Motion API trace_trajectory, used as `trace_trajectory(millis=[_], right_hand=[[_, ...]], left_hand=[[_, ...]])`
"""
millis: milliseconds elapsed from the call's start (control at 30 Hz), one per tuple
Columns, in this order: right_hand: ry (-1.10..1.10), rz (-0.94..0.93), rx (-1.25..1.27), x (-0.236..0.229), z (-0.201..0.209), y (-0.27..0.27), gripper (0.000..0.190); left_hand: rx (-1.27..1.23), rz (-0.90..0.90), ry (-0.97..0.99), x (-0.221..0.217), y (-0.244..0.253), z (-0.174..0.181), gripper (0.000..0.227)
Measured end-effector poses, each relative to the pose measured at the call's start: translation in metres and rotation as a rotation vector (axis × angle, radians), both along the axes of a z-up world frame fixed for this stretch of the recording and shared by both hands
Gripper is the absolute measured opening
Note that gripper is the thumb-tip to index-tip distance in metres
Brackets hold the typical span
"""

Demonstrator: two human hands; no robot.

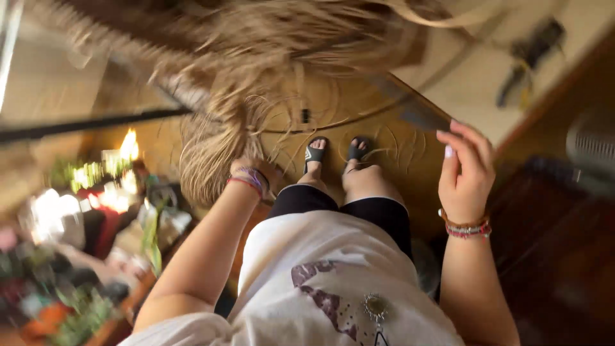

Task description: Weaving natural fiber strands into a large circular structure, using a tape measure to ensure correct lengths.

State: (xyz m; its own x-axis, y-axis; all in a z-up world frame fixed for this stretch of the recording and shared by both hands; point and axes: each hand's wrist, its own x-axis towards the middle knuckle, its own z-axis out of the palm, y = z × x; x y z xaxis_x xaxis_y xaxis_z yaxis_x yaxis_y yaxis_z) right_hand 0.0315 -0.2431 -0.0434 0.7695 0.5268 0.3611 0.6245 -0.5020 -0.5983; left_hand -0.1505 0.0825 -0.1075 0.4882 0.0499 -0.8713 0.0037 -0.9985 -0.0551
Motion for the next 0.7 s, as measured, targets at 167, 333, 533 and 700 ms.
trace_trajectory(millis=[167, 333, 533, 700], right_hand=[[0.177, -0.369, -0.114, -0.078, -0.033, -0.086, 0.028], [0.314, -0.59, -0.157, -0.151, -0.083, -0.124, 0.029], [0.349, -0.736, -0.081, -0.195, -0.172, -0.139, 0.048], [0.38, -0.883, -0.097, -0.192, -0.257, -0.135, 0.059]], left_hand=[[-0.198, -0.279, -0.014, 0.036, -0.084, -0.086, 0.041], [-0.465, -0.183, -0.084, 0.085, -0.167, -0.067, 0.037], [-0.787, -0.267, -0.103, 0.1, -0.253, -0.105, 0.042], [-0.928, -0.214, -0.107, 0.107, -0.32, -0.177, 0.041]])
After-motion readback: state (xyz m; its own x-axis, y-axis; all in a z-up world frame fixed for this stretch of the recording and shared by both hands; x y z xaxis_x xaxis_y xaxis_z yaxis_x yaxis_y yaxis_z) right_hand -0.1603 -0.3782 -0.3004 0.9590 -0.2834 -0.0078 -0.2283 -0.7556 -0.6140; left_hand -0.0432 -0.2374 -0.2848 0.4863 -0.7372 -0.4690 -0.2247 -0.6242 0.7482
